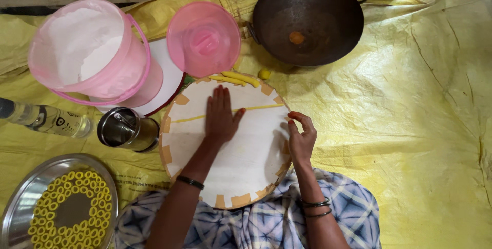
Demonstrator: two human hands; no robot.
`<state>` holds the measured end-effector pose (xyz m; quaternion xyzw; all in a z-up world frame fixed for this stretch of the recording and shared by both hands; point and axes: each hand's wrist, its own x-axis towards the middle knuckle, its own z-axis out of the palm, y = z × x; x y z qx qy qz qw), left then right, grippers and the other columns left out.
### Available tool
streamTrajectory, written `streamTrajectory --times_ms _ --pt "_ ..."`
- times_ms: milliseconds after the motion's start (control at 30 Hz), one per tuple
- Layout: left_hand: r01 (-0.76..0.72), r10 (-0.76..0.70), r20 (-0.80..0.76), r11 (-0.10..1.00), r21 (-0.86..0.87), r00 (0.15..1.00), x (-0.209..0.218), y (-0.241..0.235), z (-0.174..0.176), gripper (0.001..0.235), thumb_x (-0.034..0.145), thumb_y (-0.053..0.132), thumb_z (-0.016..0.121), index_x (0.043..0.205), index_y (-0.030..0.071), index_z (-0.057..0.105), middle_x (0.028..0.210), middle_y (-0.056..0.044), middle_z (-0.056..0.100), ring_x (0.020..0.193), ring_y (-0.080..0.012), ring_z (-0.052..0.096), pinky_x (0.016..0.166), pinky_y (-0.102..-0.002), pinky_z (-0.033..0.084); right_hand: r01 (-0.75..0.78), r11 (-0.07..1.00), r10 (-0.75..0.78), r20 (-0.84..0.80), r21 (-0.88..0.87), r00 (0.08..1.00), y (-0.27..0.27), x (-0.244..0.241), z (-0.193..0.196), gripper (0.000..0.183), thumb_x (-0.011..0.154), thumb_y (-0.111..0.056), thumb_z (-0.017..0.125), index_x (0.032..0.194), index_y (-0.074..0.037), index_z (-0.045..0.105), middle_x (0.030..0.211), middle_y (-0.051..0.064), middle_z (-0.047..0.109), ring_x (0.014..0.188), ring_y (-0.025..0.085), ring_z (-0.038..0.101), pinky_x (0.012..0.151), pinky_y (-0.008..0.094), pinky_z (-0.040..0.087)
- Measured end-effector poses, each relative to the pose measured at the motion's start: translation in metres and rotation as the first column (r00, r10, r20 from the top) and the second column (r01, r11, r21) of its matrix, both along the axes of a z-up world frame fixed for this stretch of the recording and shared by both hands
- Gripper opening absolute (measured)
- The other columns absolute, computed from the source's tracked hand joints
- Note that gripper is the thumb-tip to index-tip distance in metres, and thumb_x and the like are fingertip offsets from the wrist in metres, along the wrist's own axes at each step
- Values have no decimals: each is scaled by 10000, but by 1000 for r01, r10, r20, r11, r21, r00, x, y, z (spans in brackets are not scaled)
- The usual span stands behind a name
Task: The person rolls a yellow dough strip on a wooden board and then shapes it into small rings by hand. The finished rings are placed on a metal tray.
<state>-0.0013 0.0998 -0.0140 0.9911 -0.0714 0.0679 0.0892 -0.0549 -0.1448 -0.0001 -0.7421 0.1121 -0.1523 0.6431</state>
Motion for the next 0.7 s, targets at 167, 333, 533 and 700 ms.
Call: streamTrajectory --times_ms 167,333,533,700 --pt "52 -52 -44 999 1 998 -39 12 13 895 1000 548 497 1572 -72 201 1665 -260 175 1557 -367 144 1248 -520 140 -1 1000 1 -12 2 1000 1 0 4 196 906 -14 656 1069 -16 765 1163 109 739 1101 240 690 983 348 521" --pt "133 -135 -144 991 -26 980 -108 9 23 927 966 537 541 1557 -83 187 1655 -273 141 1540 -394 113 1218 -531 133 -20 1000 20 -36 4 999 3 -4 5 207 917 -17 649 1089 -22 764 1203 113 723 1114 241 674 983 351 517" --pt "155 -156 -15 986 -65 988 -92 12 15 908 980 530 536 1568 -80 210 1671 -269 152 1561 -394 137 1240 -542 138 -22 1000 22 -45 11 999 5 -1 -1 224 915 -13 632 1099 -20 759 1186 115 727 1093 239 685 953 345 556" --pt "40 -40 2 997 -61 999 -17 15 5 898 1010 554 523 1577 -70 215 1666 -265 184 1558 -376 165 1250 -545 132 -26 999 25 -42 -26 999 2 1 -4 215 920 -12 643 1105 -11 753 1192 119 716 1105 235 673 947 357 554"
